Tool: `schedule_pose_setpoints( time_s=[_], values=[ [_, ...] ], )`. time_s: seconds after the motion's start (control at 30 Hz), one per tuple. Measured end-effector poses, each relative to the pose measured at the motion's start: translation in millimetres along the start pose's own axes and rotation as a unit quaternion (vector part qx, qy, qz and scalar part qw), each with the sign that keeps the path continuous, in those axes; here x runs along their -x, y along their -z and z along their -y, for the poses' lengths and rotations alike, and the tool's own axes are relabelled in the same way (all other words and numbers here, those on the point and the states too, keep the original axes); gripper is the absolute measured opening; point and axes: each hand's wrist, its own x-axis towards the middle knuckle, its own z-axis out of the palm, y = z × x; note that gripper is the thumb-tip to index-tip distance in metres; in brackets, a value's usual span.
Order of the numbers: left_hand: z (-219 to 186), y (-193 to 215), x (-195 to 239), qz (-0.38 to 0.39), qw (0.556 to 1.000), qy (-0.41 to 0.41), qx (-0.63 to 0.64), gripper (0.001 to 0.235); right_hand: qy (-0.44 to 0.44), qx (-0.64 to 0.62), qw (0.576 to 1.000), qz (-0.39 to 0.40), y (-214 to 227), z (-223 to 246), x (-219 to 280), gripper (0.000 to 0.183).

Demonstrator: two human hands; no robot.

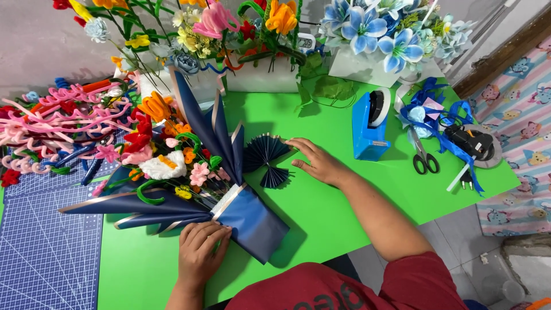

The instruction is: Folding decorative blue paper into a fan shape and attaching it to the base of a flower bouquet using tape.

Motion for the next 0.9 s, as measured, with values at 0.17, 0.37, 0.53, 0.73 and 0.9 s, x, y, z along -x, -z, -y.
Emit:
schedule_pose_setpoints(
  time_s=[0.17, 0.37, 0.53, 0.73, 0.9],
  values=[
    [0, 0, 0, -0.005, 1.000, -0.003, -0.001, 0.015, 0.005, 0.000, 1.000, 0.001, 0, -1, 0, 0.060],
    [-2, 2, -2, -0.014, 1.000, -0.004, -0.003, 0.014, -0.004, -0.001, 1.000, -0.007, 1, 1, 1, 0.062],
    [-3, 3, -1, -0.022, 1.000, -0.005, -0.006, 0.015, -0.010, -0.005, 1.000, -0.026, 1, -2, 4, 0.061],
    [-3, 4, -1, -0.029, 1.000, -0.008, -0.009, 0.014, 0.052, 0.034, 0.986, -0.152, -3, -28, 4, 0.051],
    [-3, 4, 0, -0.027, 1.000, -0.009, -0.009, 0.013, 0.118, 0.057, 0.955, -0.266, 1, -21, 5, 0.032]
  ],
)
